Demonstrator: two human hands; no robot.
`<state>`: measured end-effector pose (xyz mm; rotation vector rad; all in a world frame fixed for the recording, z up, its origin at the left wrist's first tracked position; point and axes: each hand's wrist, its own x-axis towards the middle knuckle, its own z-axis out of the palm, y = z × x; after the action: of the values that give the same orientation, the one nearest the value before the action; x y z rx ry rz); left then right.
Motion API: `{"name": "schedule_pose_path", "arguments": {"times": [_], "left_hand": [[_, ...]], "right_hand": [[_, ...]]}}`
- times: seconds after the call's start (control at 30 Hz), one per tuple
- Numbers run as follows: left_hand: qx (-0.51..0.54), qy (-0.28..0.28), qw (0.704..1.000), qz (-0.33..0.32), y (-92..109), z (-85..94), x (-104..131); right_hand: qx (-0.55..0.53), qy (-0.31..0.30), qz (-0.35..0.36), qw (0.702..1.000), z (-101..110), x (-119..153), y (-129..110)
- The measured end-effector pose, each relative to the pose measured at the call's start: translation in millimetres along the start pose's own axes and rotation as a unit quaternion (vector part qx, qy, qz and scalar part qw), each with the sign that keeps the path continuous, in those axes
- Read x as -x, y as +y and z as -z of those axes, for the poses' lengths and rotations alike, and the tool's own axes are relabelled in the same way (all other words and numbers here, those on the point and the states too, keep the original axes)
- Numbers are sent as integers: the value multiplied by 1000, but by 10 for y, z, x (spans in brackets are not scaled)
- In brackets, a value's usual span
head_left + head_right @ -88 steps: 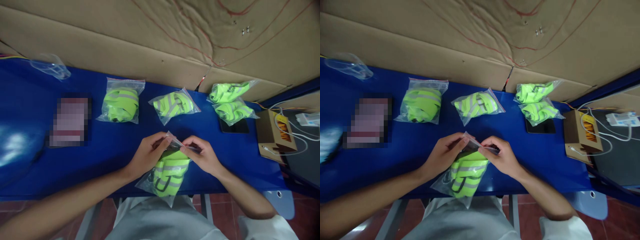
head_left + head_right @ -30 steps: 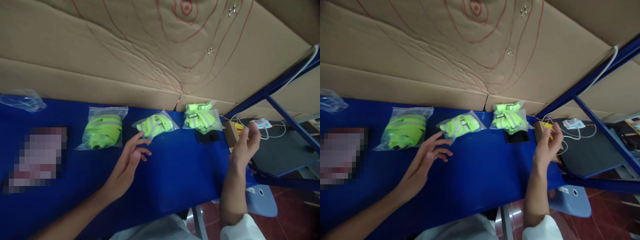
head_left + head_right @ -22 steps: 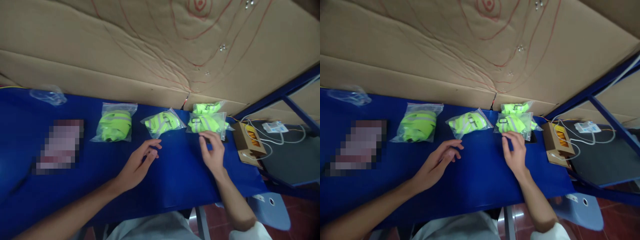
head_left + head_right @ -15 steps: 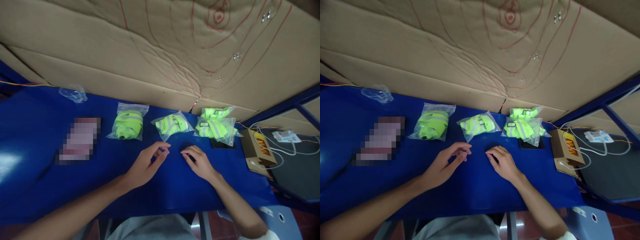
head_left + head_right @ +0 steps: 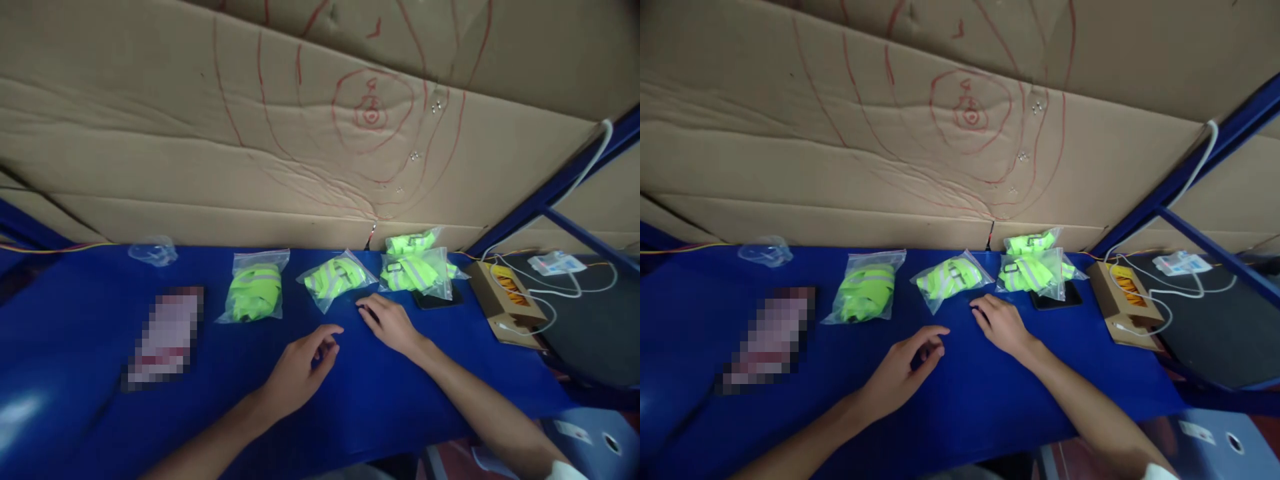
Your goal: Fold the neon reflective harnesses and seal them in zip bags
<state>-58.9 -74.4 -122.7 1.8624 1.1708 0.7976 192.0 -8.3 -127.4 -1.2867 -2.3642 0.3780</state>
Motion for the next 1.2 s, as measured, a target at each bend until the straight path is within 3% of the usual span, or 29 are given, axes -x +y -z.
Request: {"name": "schedule_pose_path", "arguments": {"times": [0.47,1.2], "left_hand": [[-89,-16,994,-64,27,-36,-37],[-122,-30,989,-76,53,-40,-33]], "right_hand": [[-60,14,41,997,-4,79,111],[-59,-2,36,998,17,84,106]]}}
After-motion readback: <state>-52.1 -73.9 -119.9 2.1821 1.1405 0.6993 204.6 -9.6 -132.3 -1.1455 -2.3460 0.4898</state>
